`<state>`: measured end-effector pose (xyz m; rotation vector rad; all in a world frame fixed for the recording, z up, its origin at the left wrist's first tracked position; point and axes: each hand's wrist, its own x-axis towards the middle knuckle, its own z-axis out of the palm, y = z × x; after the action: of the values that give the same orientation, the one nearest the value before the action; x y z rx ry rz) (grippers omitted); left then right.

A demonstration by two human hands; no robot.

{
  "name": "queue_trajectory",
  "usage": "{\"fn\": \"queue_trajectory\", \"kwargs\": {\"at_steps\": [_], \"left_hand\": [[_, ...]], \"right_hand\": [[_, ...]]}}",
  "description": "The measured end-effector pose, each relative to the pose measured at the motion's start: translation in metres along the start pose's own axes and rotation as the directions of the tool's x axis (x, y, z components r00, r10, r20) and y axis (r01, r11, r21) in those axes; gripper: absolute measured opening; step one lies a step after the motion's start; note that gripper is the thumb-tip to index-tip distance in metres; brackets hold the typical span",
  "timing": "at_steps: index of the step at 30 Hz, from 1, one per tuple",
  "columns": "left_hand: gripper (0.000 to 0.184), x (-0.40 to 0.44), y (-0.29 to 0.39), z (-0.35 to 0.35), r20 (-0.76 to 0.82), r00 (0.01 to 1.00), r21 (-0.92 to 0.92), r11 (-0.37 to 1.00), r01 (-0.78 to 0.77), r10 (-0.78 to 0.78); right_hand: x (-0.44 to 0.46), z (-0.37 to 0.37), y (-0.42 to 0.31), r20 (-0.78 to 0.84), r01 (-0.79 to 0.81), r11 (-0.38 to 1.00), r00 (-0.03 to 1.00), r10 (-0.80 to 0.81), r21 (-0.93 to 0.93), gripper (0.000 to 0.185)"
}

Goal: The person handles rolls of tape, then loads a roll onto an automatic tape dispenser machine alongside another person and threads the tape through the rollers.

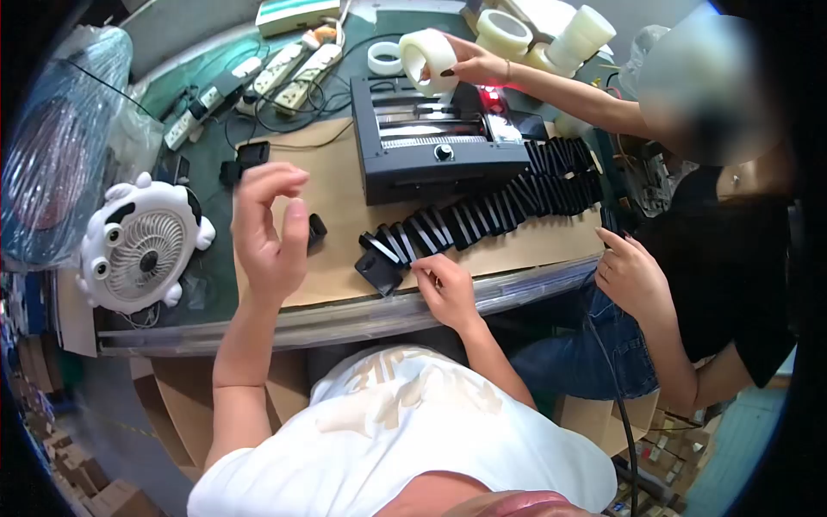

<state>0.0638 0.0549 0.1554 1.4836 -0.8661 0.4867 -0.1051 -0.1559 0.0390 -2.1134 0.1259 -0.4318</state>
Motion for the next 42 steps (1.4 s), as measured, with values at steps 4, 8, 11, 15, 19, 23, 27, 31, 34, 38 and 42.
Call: {"fn": "queue_trajectory", "kwargs": {"at_steps": [4, 8, 11, 15, 19, 23, 27, 31, 34, 38, 42], "left_hand": [[0.006, -0.034, -0.054, -0.002, 0.076, 0.984, 0.229, 0.963, 0.139, -0.160], [0.007, -0.060, -0.084, -0.002, 0.053, 0.957, 0.212, 0.940, 0.267, -0.284], [0.007, -0.071, -0.088, 0.000, 0.099, 0.925, 0.165, 0.923, 0.349, -0.367], [0.008, -0.071, -0.082, 0.000, 0.164, 0.890, 0.181, 0.900, 0.396, -0.425], [0.008, -0.070, -0.079, 0.000, 0.165, 0.889, 0.191, 0.898, 0.396, -0.427], [0.007, -0.068, -0.080, -0.001, 0.145, 0.897, 0.162, 0.905, 0.394, -0.417], [0.007, -0.071, -0.081, -0.002, 0.147, 0.892, 0.158, 0.901, 0.405, -0.427], [0.009, -0.071, -0.078, -0.001, 0.149, 0.874, 0.128, 0.886, 0.446, -0.462], [0.010, -0.071, -0.079, 0.000, 0.153, 0.869, 0.114, 0.882, 0.457, -0.470], [0.010, -0.075, -0.083, -0.001, 0.160, 0.861, 0.128, 0.875, 0.466, -0.482], [0.010, -0.076, -0.086, -0.001, 0.164, 0.847, 0.118, 0.863, 0.492, -0.505]], "right_hand": [[0.002, 0.000, -0.003, 0.030, -0.028, 1.000, 0.999, 0.028, 0.003, 0.011], [0.004, 0.001, -0.001, 0.052, -0.051, 0.999, 0.997, 0.051, 0.000, 0.013], [0.003, 0.002, 0.000, 0.062, -0.066, 0.998, 0.996, 0.067, -0.024, 0.014], [0.003, 0.003, 0.001, 0.081, -0.119, 0.993, 0.990, 0.120, -0.013, 0.014], [0.006, 0.001, -0.003, 0.073, -0.058, 0.994, 0.995, 0.065, -0.095, 0.015], [0.006, -0.002, -0.002, 0.089, -0.042, 0.996, 0.995, 0.050, -0.080, 0.014], [0.006, 0.000, -0.002, 0.101, -0.067, 0.994, 0.992, 0.075, -0.081, 0.013], [0.004, -0.001, -0.003, 0.101, -0.076, 0.995, 0.991, 0.083, -0.071, 0.013], [0.005, -0.001, -0.002, 0.098, -0.070, 0.995, 0.992, 0.077, -0.072, 0.013], [0.005, 0.001, 0.000, 0.085, -0.063, 0.996, 0.994, 0.068, -0.056, 0.013], [0.004, 0.000, 0.001, 0.086, -0.043, 0.997, 0.995, 0.048, -0.066, 0.013]]}}
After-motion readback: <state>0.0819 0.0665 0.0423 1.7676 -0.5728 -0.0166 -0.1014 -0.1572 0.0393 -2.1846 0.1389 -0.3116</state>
